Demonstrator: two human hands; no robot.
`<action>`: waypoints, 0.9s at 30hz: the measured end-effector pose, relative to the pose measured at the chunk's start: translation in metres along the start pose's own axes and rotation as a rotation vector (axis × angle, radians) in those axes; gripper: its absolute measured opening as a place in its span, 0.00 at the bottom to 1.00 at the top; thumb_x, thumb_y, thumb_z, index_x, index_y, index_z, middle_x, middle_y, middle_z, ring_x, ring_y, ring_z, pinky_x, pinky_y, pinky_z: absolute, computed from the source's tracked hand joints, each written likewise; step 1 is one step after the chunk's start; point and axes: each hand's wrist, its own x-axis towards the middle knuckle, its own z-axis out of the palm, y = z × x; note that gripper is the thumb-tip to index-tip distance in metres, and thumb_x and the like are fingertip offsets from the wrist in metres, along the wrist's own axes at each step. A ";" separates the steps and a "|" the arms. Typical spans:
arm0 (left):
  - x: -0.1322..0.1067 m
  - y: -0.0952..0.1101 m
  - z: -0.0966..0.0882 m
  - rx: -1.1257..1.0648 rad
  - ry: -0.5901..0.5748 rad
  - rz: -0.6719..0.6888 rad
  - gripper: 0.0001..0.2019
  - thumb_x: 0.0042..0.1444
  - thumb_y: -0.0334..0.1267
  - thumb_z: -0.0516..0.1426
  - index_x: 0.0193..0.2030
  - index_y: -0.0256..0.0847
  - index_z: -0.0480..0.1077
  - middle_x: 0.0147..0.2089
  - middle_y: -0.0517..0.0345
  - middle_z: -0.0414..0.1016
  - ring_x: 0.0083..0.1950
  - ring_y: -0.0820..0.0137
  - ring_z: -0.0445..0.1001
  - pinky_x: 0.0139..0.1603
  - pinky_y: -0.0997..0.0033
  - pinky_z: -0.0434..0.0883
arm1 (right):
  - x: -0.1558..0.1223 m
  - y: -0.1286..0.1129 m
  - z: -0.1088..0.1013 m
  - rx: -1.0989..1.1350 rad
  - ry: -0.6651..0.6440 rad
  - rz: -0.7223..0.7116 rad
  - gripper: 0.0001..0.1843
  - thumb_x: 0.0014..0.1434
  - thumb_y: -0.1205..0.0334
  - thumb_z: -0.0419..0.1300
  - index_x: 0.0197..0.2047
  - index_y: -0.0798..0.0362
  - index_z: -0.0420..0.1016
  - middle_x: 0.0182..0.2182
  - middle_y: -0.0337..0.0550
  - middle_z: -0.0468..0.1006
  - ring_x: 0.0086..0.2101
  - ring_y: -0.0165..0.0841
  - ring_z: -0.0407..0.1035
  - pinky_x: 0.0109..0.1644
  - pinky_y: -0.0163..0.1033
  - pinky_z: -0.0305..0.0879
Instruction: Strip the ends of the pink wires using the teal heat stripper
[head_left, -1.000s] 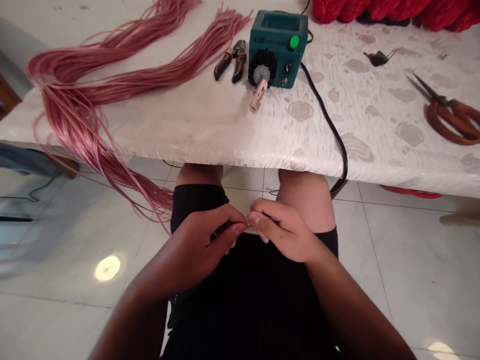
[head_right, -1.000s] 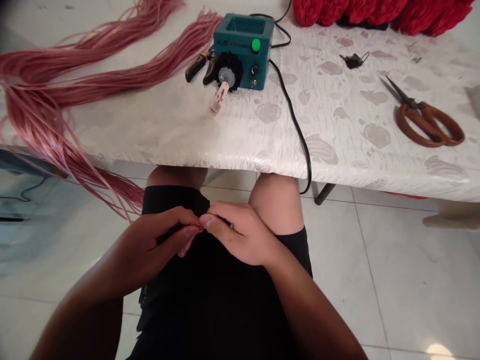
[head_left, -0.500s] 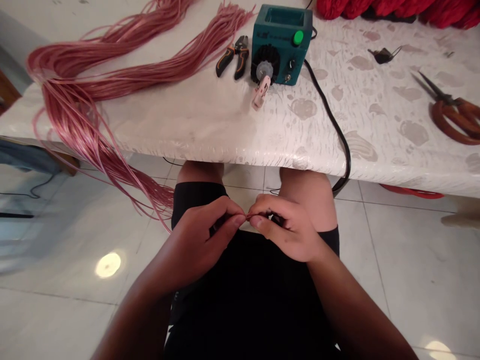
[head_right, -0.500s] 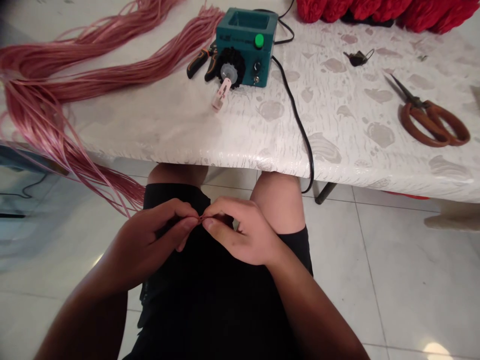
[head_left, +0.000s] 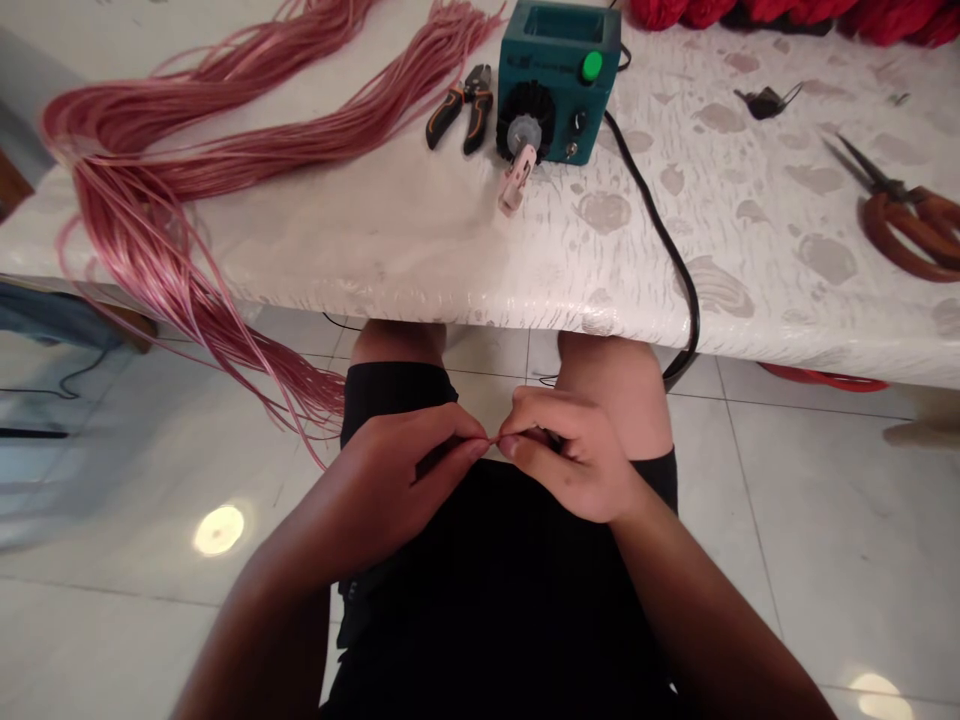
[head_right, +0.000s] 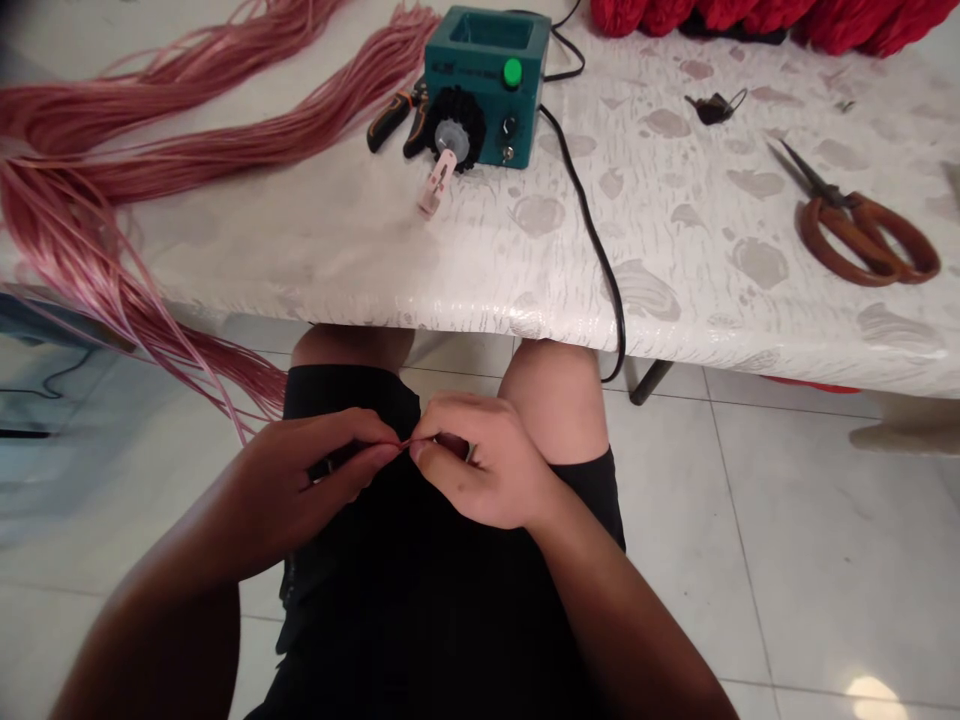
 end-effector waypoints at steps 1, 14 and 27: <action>0.000 0.000 0.000 0.002 -0.012 0.008 0.07 0.68 0.35 0.55 0.40 0.44 0.74 0.34 0.67 0.76 0.33 0.75 0.73 0.37 0.76 0.66 | 0.000 0.000 0.000 -0.013 0.002 0.005 0.10 0.61 0.75 0.58 0.29 0.55 0.73 0.24 0.32 0.64 0.25 0.23 0.58 0.29 0.33 0.55; -0.006 -0.006 -0.007 0.151 -0.148 0.077 0.11 0.71 0.36 0.51 0.38 0.42 0.71 0.33 0.67 0.73 0.33 0.75 0.69 0.37 0.72 0.61 | 0.001 -0.003 0.000 -0.132 -0.186 0.119 0.09 0.56 0.74 0.57 0.39 0.54 0.74 0.31 0.36 0.73 0.30 0.28 0.67 0.35 0.34 0.64; 0.003 -0.008 -0.014 0.382 -0.378 0.123 0.16 0.71 0.40 0.49 0.32 0.42 0.68 0.32 0.63 0.73 0.31 0.71 0.69 0.33 0.70 0.58 | -0.001 0.001 0.002 -0.278 -0.396 0.103 0.10 0.57 0.76 0.57 0.32 0.55 0.78 0.28 0.35 0.74 0.29 0.25 0.67 0.34 0.31 0.60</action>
